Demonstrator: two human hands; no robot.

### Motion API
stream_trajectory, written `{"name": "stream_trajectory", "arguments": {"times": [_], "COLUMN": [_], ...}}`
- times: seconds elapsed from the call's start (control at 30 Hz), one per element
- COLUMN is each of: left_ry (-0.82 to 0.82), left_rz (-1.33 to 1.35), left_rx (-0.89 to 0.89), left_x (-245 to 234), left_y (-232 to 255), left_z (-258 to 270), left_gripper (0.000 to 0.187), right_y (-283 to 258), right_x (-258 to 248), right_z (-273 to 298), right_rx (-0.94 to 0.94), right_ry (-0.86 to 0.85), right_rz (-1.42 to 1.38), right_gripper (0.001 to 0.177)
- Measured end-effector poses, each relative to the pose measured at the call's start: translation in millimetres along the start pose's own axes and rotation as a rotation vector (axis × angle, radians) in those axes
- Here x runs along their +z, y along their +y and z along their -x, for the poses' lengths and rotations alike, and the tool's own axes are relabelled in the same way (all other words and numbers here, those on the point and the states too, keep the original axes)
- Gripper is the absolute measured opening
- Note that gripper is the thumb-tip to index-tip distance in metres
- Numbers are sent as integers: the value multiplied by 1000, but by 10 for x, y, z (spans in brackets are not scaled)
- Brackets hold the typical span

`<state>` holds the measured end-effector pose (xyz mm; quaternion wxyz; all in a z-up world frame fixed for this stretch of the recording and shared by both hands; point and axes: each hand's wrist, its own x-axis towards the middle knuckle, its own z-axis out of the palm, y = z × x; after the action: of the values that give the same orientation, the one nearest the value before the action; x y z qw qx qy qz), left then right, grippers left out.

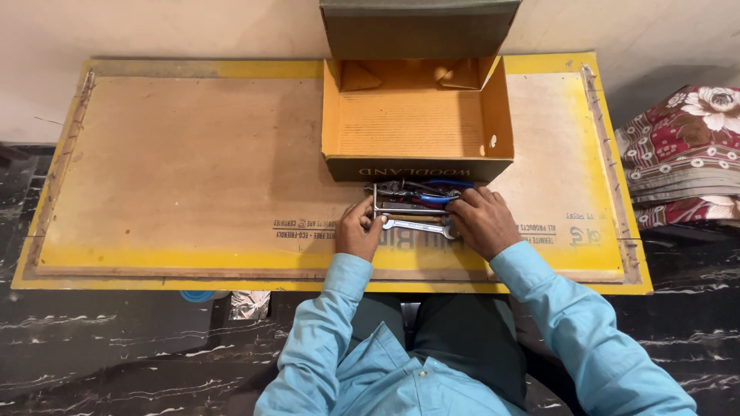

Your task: The person sits on the floor and organizes various hand tools from a pile on a yellow board into a cardboard box. They pick up pliers, screwdrivers, and wrenches one by one, inspect them, and place them neatly inside the box.

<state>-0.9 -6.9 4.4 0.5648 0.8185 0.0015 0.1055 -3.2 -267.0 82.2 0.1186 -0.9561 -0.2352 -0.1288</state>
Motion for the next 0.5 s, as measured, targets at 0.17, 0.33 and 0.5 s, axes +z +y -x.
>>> {"name": "stream_trajectory", "arguments": {"times": [0.17,0.33,0.5], "left_ry": [3,17,109], "left_rz": [-183,-210,-392], "left_rx": [81,53,327], "left_x": [-21,-14,3], "left_y": [-19,73,215], "left_z": [22,91,191], "left_gripper": [47,45,54], "right_y": [16,-82,-202], "right_x": [55,-13,-82], "right_z": [10,3,-92], "right_rx": [35,21,-21], "right_ry": [-11,24,-14], "right_rz": [-6,-37,-65], "right_gripper": [16,27,78]}}
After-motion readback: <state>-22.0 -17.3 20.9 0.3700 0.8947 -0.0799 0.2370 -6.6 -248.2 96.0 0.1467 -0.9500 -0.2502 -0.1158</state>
